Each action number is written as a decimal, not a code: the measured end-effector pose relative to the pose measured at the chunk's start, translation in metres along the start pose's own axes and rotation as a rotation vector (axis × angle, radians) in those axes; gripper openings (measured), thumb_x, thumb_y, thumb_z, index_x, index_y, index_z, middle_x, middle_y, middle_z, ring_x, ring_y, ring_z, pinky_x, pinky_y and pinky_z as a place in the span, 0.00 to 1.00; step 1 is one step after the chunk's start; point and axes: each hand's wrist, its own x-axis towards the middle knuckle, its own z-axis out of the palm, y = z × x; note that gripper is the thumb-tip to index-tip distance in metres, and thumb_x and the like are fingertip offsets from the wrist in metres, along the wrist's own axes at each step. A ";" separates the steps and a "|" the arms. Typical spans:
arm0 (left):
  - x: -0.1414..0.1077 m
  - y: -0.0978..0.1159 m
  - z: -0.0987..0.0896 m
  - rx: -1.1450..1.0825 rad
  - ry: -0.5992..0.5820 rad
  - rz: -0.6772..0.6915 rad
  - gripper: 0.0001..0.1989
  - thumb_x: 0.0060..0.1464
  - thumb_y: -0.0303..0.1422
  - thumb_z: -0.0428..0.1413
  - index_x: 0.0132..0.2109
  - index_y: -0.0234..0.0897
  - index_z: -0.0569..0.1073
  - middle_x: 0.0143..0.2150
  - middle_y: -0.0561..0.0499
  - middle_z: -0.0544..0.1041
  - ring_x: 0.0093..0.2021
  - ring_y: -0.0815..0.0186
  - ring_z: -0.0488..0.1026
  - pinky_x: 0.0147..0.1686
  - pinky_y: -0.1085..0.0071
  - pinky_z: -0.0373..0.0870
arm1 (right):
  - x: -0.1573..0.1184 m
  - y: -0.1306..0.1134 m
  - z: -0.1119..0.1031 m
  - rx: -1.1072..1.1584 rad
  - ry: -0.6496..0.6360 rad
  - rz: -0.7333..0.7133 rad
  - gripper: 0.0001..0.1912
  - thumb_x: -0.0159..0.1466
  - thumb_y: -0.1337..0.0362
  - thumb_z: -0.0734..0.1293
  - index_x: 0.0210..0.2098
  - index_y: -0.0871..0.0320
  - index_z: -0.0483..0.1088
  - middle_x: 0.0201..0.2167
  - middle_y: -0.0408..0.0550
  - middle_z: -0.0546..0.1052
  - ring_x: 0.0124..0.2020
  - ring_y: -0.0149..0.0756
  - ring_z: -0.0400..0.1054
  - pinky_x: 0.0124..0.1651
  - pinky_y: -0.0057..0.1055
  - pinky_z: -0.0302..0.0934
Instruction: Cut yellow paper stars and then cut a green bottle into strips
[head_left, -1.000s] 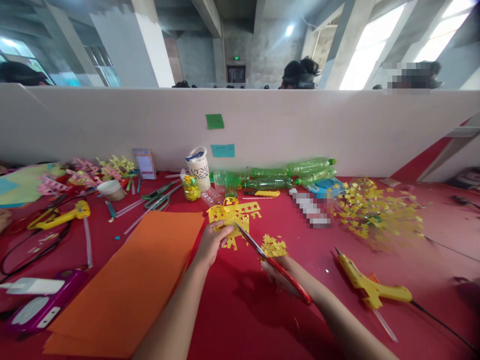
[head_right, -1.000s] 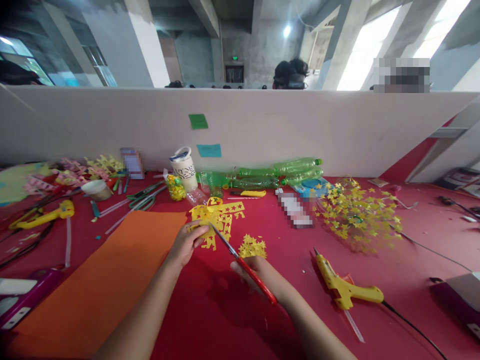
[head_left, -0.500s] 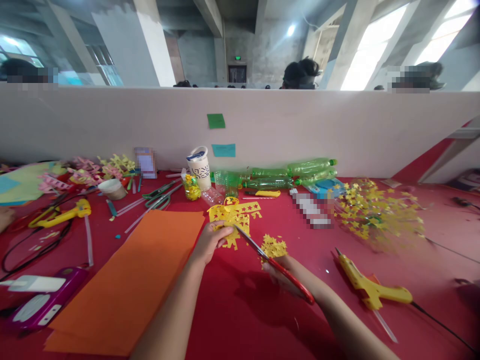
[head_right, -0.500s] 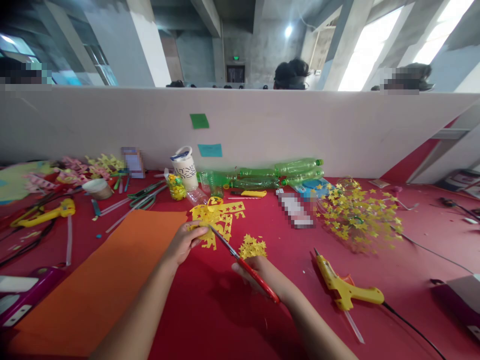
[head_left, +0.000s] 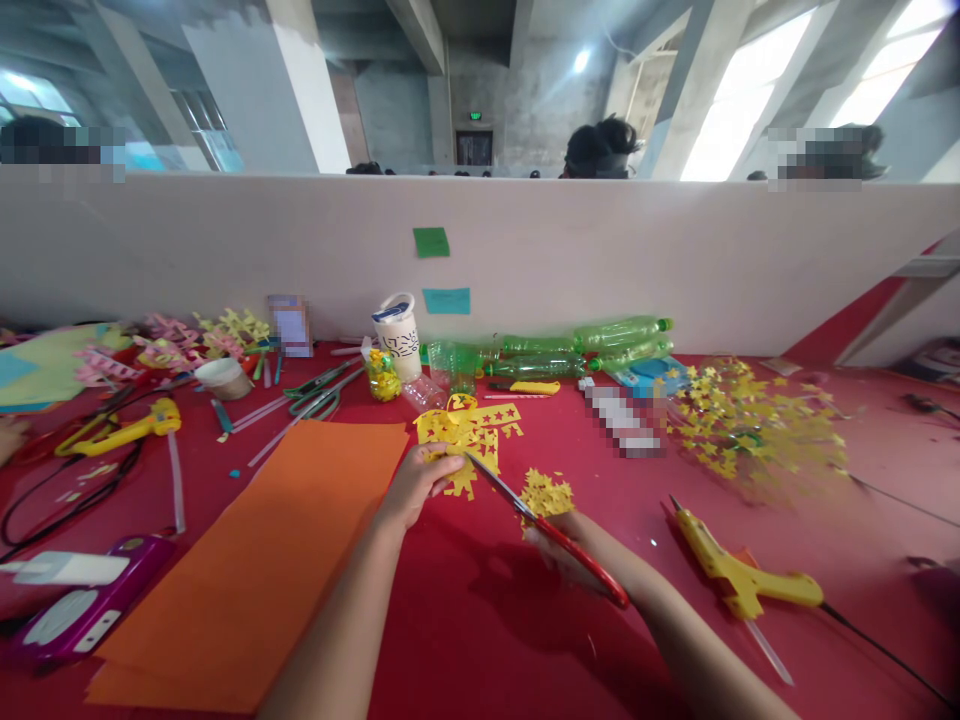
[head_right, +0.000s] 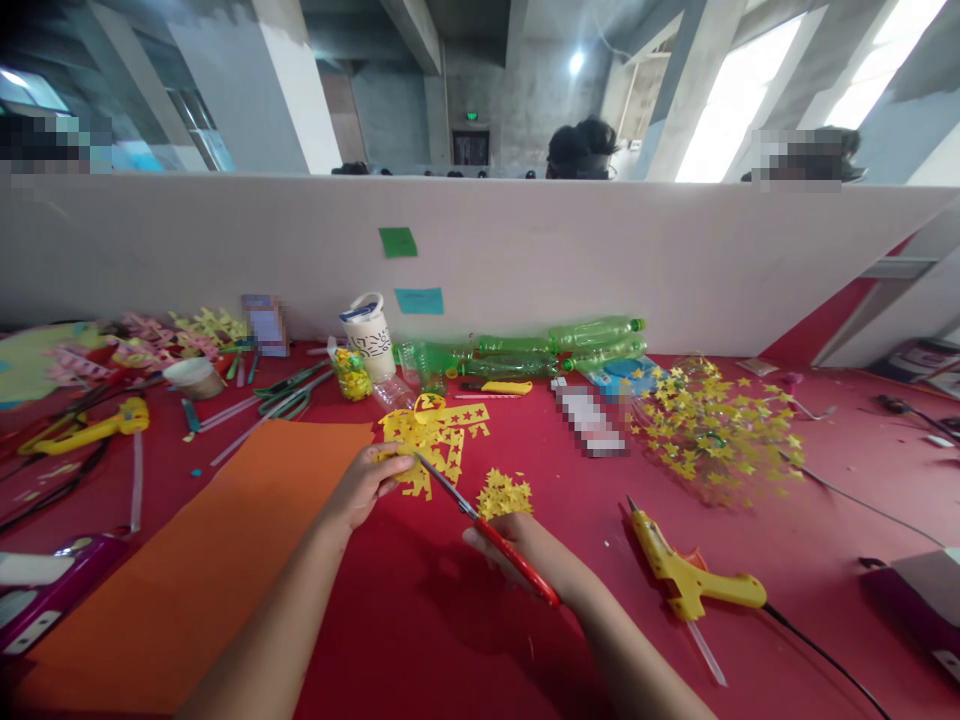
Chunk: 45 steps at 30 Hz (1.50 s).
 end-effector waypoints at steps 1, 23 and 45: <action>0.000 0.000 0.000 0.001 0.000 0.000 0.25 0.35 0.35 0.67 0.41 0.32 0.69 0.23 0.57 0.71 0.17 0.78 0.58 0.17 0.78 0.50 | 0.000 0.000 0.000 0.000 0.000 0.003 0.26 0.60 0.42 0.64 0.21 0.59 0.62 0.16 0.41 0.65 0.18 0.28 0.61 0.20 0.22 0.53; 0.000 -0.017 0.014 -0.026 -0.059 0.106 0.15 0.44 0.42 0.63 0.35 0.35 0.75 0.28 0.51 0.76 0.22 0.67 0.72 0.23 0.71 0.69 | 0.007 0.008 0.006 0.176 -0.003 0.006 0.31 0.58 0.36 0.61 0.22 0.59 0.64 0.13 0.40 0.64 0.12 0.24 0.55 0.14 0.22 0.46; -0.006 -0.013 0.019 0.053 -0.251 0.208 0.15 0.51 0.43 0.59 0.30 0.34 0.74 0.24 0.53 0.68 0.24 0.70 0.64 0.23 0.74 0.65 | 0.007 0.007 0.023 0.272 0.019 -0.042 0.35 0.58 0.31 0.56 0.22 0.59 0.63 0.11 0.39 0.63 0.10 0.23 0.53 0.13 0.21 0.45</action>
